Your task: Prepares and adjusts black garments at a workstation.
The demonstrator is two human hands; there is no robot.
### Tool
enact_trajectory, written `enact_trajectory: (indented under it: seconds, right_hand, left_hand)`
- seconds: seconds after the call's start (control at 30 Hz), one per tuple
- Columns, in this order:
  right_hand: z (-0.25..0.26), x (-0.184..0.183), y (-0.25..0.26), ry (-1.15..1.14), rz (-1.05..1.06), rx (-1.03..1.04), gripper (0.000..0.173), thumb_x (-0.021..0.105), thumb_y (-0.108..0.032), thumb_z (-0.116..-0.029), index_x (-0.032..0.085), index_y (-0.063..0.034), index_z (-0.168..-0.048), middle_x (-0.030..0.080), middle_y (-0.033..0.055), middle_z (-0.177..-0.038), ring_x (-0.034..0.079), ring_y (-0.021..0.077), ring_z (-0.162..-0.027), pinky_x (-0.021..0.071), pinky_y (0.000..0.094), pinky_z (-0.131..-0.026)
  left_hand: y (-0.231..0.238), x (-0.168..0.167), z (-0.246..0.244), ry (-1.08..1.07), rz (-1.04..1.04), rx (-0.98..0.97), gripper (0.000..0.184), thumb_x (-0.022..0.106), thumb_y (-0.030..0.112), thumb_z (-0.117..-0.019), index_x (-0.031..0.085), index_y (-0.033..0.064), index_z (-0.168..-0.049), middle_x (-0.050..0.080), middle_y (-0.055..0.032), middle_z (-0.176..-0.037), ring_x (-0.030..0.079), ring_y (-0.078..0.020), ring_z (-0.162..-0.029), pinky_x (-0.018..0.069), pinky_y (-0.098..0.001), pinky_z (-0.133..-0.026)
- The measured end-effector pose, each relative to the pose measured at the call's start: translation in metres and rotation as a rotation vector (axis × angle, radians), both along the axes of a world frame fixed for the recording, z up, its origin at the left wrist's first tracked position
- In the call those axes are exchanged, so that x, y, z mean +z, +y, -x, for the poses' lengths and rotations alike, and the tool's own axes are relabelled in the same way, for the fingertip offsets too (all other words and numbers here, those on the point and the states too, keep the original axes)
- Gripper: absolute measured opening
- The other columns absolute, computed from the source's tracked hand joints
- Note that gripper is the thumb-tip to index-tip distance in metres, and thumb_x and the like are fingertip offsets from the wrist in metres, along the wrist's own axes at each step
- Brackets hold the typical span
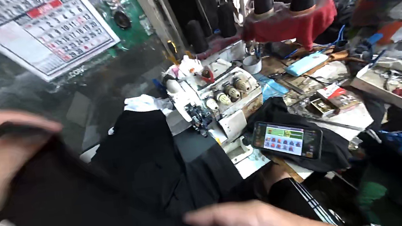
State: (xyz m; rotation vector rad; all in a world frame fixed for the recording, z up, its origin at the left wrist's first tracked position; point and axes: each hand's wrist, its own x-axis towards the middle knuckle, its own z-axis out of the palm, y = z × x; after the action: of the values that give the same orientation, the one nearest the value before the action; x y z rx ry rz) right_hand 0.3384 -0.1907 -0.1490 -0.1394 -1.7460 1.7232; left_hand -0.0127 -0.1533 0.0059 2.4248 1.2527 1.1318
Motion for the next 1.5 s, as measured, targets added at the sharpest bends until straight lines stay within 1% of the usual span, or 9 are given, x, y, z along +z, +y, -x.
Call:
enact_trajectory:
  seconds: [0.03,0.1,0.17,0.37,0.53,0.7,1.03,1.2,1.5]
  right_hand:
    - [0.011,-0.022,0.014,-0.006,0.046,-0.086,0.048,0.065,-0.019,-0.1008,0.054,-0.0027,-0.145,0.071,0.0091,-0.109,0.065,0.0121,-0.076,0.0569,0.0313,-0.067]
    - [0.022,-0.069,0.041,-0.074,0.122,-0.233,0.026,0.059,-0.021,-0.1059,0.067,-0.0046,-0.123,0.073,0.007,-0.098,0.07,0.0149,-0.083,0.0601,0.0346,-0.077]
    - [0.018,-0.101,0.051,-0.103,0.234,-0.282,0.025,0.057,-0.023,-0.1068,0.07,-0.0038,-0.116,0.074,0.0079,-0.103,0.072,0.0177,-0.094,0.0607,0.038,-0.087]
    - [0.01,-0.142,0.055,-0.224,0.079,-0.531,0.027,0.058,-0.033,-0.1064,0.071,-0.0106,-0.101,0.072,-0.0001,-0.09,0.07,0.011,-0.084,0.0604,0.0343,-0.076]
    - [0.012,-0.155,0.069,-0.323,-0.167,-0.846,0.022,0.07,-0.036,-0.0963,0.078,-0.0156,-0.098,0.064,0.0021,-0.128,0.06,0.0128,-0.121,0.0569,0.0335,-0.098]
    - [0.002,-0.159,0.07,-0.154,-0.033,-0.593,0.018,0.065,-0.025,-0.1022,0.073,-0.0097,-0.097,0.071,-0.0004,-0.088,0.069,0.0109,-0.078,0.0604,0.0311,-0.068]
    - [-0.019,-0.146,0.021,-0.151,-0.002,-0.582,0.019,0.071,-0.021,-0.0976,0.074,-0.0042,-0.088,0.071,0.0049,-0.083,0.069,0.0142,-0.074,0.0597,0.0347,-0.064]
    - [-0.019,-0.155,0.008,-0.193,0.048,-0.609,0.02,0.067,-0.022,-0.1007,0.07,-0.0055,-0.089,0.066,0.0028,-0.073,0.062,0.0129,-0.06,0.0527,0.032,-0.05]
    - [-0.01,-0.159,0.002,-0.223,0.061,-0.719,0.022,0.07,-0.021,-0.0974,0.067,-0.0079,-0.08,0.065,0.0016,-0.072,0.061,0.0115,-0.06,0.0515,0.0308,-0.05]
  left_hand:
    - [0.049,0.005,0.033,0.216,-0.064,-0.305,0.027,0.055,0.008,-0.1038,0.059,-0.0042,-0.127,0.068,-0.0048,-0.119,0.066,-0.0051,-0.103,0.0558,-0.0187,-0.088]
    - [0.078,-0.026,-0.029,0.099,-0.126,0.062,0.01,0.069,0.02,-0.0974,0.073,0.0127,-0.102,0.072,0.0078,-0.091,0.066,0.001,-0.076,0.0576,-0.0191,-0.07]
    - [0.102,-0.067,-0.073,0.116,-0.027,0.153,0.009,0.069,0.02,-0.0969,0.073,0.0117,-0.095,0.071,0.0056,-0.085,0.064,-0.0016,-0.071,0.0576,-0.0236,-0.067]
    - [0.111,-0.163,-0.085,0.016,0.007,0.255,0.01,0.067,0.02,-0.1005,0.073,0.0123,-0.104,0.071,0.0045,-0.088,0.065,-0.0021,-0.073,0.0568,-0.0208,-0.065]
    - [0.107,-0.183,-0.095,-0.076,-0.098,0.268,0.011,0.07,0.017,-0.0975,0.073,0.0107,-0.106,0.072,0.0041,-0.095,0.068,-0.0023,-0.081,0.0597,-0.0212,-0.071]
    - [0.107,-0.18,-0.095,0.061,-0.128,0.296,0.013,0.068,0.021,-0.0992,0.075,0.012,-0.105,0.07,0.0056,-0.097,0.066,0.0003,-0.088,0.057,-0.0198,-0.078]
    - [0.083,-0.202,-0.089,-0.015,-0.002,0.233,0.014,0.072,0.02,-0.0958,0.075,0.0174,-0.109,0.071,0.0071,-0.107,0.07,-0.0077,-0.094,0.0636,-0.0295,-0.081]
    - [0.071,-0.206,-0.096,-0.004,0.001,0.364,0.011,0.067,0.027,-0.0993,0.073,0.0212,-0.106,0.068,0.0105,-0.095,0.066,-0.0029,-0.08,0.0603,-0.0237,-0.069]
    - [0.074,-0.2,-0.102,0.125,0.0,0.408,0.011,0.066,0.032,-0.0979,0.074,0.0237,-0.1,0.066,0.0119,-0.095,0.064,-0.0002,-0.083,0.0582,-0.0223,-0.071]
